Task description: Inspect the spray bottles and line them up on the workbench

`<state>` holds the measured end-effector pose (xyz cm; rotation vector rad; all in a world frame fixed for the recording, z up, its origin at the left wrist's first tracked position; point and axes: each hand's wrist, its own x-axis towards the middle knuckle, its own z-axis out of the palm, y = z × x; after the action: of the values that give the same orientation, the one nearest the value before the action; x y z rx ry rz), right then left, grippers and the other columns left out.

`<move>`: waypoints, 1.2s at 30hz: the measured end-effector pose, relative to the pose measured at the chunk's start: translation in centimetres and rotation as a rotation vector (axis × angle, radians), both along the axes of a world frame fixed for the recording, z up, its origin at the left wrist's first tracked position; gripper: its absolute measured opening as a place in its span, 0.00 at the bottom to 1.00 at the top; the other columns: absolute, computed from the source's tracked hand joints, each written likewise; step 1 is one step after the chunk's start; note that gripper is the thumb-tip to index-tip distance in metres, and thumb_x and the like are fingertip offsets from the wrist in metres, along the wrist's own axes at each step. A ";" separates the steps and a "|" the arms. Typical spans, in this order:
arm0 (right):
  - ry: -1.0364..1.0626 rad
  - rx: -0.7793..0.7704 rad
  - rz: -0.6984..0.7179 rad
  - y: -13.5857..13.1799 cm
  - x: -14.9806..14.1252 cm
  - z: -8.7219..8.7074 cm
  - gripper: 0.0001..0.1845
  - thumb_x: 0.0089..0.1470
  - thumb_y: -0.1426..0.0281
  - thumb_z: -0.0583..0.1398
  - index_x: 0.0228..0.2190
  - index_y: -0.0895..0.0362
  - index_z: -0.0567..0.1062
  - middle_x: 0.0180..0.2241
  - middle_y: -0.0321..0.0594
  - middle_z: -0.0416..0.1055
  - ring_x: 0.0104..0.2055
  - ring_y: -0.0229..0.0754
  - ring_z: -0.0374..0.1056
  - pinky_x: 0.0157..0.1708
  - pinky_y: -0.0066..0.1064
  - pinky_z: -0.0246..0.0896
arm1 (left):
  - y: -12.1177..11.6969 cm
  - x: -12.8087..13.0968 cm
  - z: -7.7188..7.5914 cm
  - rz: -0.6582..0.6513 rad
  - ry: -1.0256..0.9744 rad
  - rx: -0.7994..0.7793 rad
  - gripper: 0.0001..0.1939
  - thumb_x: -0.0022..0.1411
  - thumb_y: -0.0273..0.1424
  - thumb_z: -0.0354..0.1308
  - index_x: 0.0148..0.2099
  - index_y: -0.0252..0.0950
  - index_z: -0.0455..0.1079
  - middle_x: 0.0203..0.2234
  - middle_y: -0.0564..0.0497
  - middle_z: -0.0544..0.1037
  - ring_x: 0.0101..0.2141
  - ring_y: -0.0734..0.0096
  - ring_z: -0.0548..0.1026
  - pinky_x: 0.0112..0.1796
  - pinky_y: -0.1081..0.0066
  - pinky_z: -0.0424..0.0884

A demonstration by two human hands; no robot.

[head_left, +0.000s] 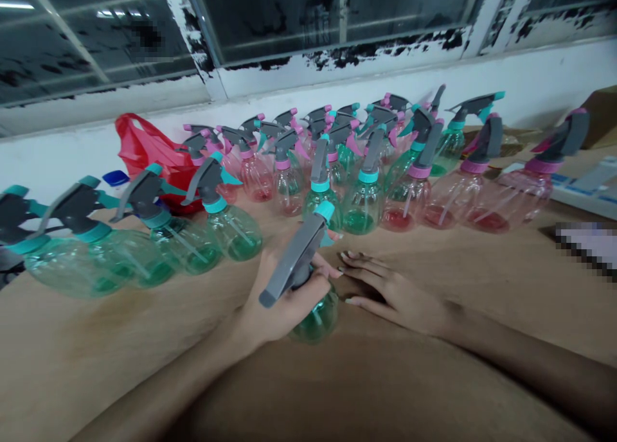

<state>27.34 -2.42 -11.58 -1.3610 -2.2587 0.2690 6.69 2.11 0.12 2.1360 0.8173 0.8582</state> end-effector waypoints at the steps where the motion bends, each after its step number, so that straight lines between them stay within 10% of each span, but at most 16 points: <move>1: -0.001 0.001 -0.003 0.0 0.0 0.0 0.28 0.58 0.56 0.52 0.56 0.56 0.62 0.59 0.44 0.59 0.63 0.46 0.50 0.60 0.45 0.50 | 0.1 0.0 0.0 -0.016 -0.001 0.011 0.08 0.49 0.24 0.52 0.26 0.40 0.71 0.33 0.51 0.79 0.38 0.61 0.77 0.46 0.61 0.71; 7: 0.004 0.002 0.002 0.1 0.0 -0.2 0.29 0.58 0.56 0.52 0.58 0.54 0.60 0.60 0.43 0.58 0.63 0.46 0.50 0.60 0.46 0.51 | 0.0 -0.1 -0.4 -0.021 -0.070 -0.153 0.04 0.53 0.27 0.52 0.33 0.40 0.66 0.26 0.54 0.76 0.29 0.68 0.78 0.34 0.68 0.76; 19: -0.034 -0.014 0.001 0.0 -0.1 0.5 0.30 0.59 0.55 0.51 0.58 0.57 0.60 0.60 0.44 0.57 0.63 0.46 0.49 0.60 0.45 0.49 | -0.8 0.1 -0.4 0.139 0.062 -0.035 0.10 0.57 0.31 0.50 0.29 0.39 0.72 0.44 0.50 0.78 0.40 0.64 0.77 0.49 0.63 0.69; 36: -0.015 -0.003 -0.002 0.0 -0.1 0.2 0.29 0.59 0.55 0.52 0.58 0.56 0.60 0.60 0.44 0.58 0.63 0.46 0.49 0.60 0.45 0.50 | -0.6 0.3 -0.5 0.088 -0.005 -0.073 0.14 0.57 0.30 0.51 0.46 0.39 0.71 0.28 0.51 0.78 0.35 0.64 0.79 0.43 0.63 0.73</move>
<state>27.23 -2.42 -11.34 -1.3710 -2.2695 0.2625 6.95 1.46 -0.38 2.0463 0.9314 0.8649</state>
